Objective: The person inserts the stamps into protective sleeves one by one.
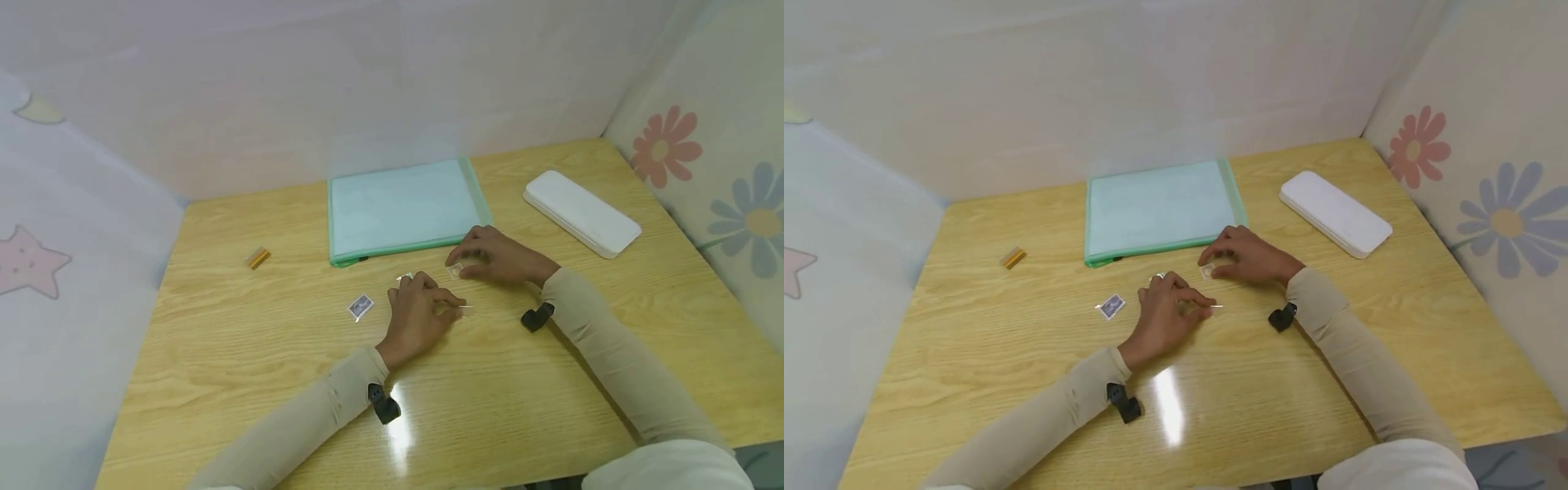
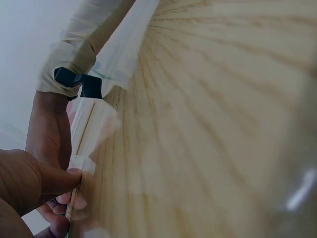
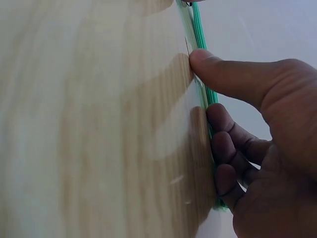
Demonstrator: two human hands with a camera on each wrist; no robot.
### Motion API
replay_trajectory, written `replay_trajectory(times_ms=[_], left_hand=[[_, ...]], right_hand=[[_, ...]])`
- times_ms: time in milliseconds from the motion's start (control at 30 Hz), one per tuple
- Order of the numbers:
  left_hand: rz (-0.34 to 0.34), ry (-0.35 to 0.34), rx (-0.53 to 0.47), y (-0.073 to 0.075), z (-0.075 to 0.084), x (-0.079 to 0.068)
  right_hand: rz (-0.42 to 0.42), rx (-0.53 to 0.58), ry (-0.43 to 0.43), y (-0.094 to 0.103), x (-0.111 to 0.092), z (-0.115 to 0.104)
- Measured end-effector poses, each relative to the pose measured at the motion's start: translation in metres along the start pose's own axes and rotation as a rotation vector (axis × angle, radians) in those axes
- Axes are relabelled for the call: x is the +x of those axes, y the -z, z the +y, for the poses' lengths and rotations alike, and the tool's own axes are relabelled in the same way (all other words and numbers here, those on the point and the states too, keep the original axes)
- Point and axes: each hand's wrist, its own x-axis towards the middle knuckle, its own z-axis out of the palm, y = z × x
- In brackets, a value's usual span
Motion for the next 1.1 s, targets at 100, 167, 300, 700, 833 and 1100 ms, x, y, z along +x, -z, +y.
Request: replay_trajectory(times_ms=[100,167,300,700,833,1100], left_hand=[[0.003,-0.025,-0.009,0.001,-0.003,-0.001],[0.004,-0.033,-0.038,0.004,-0.005,-0.002],[-0.005,-0.011,-0.197,0.013,-0.008,-0.004],[0.094,-0.061,-0.561,0.049,-0.016,-0.001],[0.120,-0.042,-0.577,0.058,-0.017,0.000],[0.161,-0.010,-0.552,0.092,0.009,-0.004]], right_hand=[[0.003,-0.021,-0.005,-0.001,0.001,-0.001],[0.005,-0.029,-0.010,-0.002,0.002,-0.002],[-0.001,-0.032,-0.040,-0.003,0.003,-0.005],[-0.032,-0.075,-0.070,-0.007,0.004,-0.022],[-0.026,-0.044,-0.057,-0.008,0.004,-0.024],[0.108,0.191,0.001,-0.003,0.008,-0.036]])
